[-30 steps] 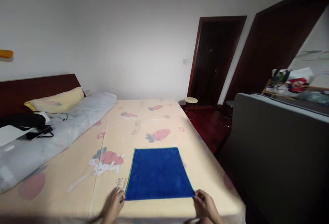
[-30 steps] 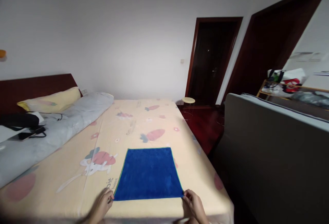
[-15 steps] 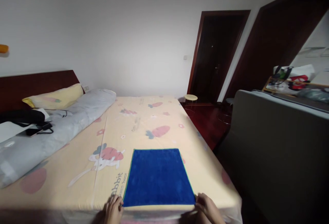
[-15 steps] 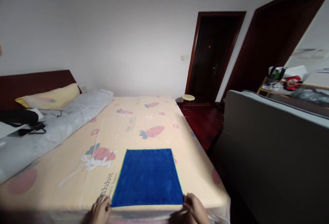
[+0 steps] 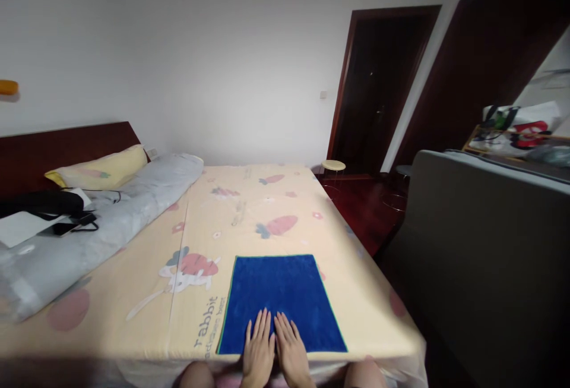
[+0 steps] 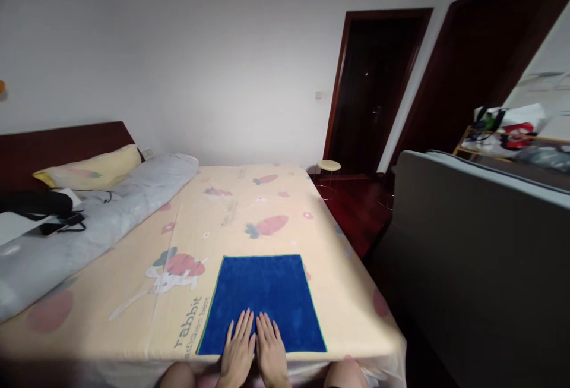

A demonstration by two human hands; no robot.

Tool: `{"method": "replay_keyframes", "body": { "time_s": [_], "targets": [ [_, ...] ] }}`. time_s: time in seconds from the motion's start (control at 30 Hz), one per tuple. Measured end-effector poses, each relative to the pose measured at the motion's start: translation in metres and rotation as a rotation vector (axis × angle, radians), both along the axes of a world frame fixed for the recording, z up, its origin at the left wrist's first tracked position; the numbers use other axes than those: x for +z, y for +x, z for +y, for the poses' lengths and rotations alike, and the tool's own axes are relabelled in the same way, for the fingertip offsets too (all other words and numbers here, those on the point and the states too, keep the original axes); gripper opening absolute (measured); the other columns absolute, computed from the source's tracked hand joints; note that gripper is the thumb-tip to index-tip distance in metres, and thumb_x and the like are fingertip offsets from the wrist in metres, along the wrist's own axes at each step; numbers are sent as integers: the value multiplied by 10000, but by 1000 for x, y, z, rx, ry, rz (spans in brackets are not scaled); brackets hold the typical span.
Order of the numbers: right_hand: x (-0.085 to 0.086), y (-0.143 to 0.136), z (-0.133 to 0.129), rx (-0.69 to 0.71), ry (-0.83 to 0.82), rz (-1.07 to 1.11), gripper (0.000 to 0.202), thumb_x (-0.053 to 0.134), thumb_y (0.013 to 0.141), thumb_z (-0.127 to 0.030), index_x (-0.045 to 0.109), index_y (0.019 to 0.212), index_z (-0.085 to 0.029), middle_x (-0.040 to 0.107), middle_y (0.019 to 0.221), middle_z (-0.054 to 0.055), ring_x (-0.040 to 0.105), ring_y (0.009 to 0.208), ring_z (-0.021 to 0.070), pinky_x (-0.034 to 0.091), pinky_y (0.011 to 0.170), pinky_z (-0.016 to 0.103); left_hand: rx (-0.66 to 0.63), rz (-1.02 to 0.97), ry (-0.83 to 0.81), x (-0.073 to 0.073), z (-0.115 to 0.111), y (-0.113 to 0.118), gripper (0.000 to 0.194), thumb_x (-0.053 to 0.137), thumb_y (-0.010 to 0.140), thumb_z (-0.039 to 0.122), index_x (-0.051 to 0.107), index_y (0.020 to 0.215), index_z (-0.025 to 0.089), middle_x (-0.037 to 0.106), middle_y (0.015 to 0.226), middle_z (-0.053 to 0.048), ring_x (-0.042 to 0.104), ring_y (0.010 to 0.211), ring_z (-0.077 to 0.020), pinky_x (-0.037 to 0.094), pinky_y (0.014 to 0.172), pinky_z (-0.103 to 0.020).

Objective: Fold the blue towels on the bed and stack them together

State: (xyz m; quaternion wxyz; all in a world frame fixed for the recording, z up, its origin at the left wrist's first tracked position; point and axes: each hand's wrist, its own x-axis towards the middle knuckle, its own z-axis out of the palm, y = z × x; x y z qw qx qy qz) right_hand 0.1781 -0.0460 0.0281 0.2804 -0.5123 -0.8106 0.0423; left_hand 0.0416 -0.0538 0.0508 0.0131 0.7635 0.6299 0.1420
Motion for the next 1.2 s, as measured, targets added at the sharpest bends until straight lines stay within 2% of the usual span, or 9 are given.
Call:
{"method": "replay_keyframes", "body": {
  "time_s": [0.17,0.27,0.37,0.5,0.63,0.73,0.8,1.1,1.2],
  "targets": [
    [-10,80,-11,-182,134,-68,609,452,927,-399,204,1477,-322,445,1448,36,481,1286,265,402,1044,434,166,58,120,-14,-18,-61,571,334,921,336,133,1455,310,387,1502,-25,399,1368,-242,362,1095,-500],
    [-13,125,-18,-233,92,-122,661,466,910,-479,165,1481,-335,419,1465,33,464,1301,278,396,1047,456,157,74,151,-20,-28,-94,566,347,923,327,146,1452,328,415,1488,-2,428,1348,-218,358,1100,-453],
    [-15,144,-22,-212,42,-139,661,457,911,-494,160,1480,-330,405,1474,27,447,1314,274,399,1055,464,123,84,141,-21,-33,-109,547,363,919,306,205,1442,349,434,1476,16,454,1329,-208,342,1109,-442],
    [-8,121,-16,-239,48,-132,678,435,923,-478,116,1487,-280,371,1484,68,431,1322,290,422,1039,498,172,77,160,-10,-27,-84,560,334,919,272,169,1450,330,424,1476,-17,456,1327,-229,354,1079,-496],
    [6,55,-2,-39,42,-123,591,374,956,-332,113,1485,-295,349,1489,32,407,1339,237,422,1062,426,-37,59,160,1,-9,-24,629,313,902,203,48,1463,305,352,1518,12,379,1378,-185,357,1098,-434],
    [7,18,5,86,86,-127,594,372,944,-241,122,1481,-298,406,1451,22,471,1291,209,456,1027,373,-90,66,154,-6,1,5,656,317,882,177,27,1455,309,399,1497,8,420,1351,-192,381,1077,-438],
    [3,16,4,109,133,-153,614,394,939,-245,113,1482,-291,429,1437,21,496,1270,208,468,1006,362,-124,100,168,-14,2,3,660,339,882,203,35,1457,313,428,1480,8,458,1323,-201,397,1048,-448],
    [-12,141,-28,-235,94,-230,693,436,919,-510,112,1490,-289,389,1482,43,442,1320,254,404,1046,445,-86,322,405,-17,-26,-114,605,385,921,338,160,1480,278,485,1453,31,447,1313,-158,307,1062,-346],
    [-17,152,-30,-271,44,-222,692,425,913,-536,105,1485,-315,382,1485,42,440,1321,271,401,1039,493,-84,314,395,-17,-31,-127,591,368,923,321,163,1476,305,505,1435,42,459,1303,-146,302,1064,-338]
  ]
}}
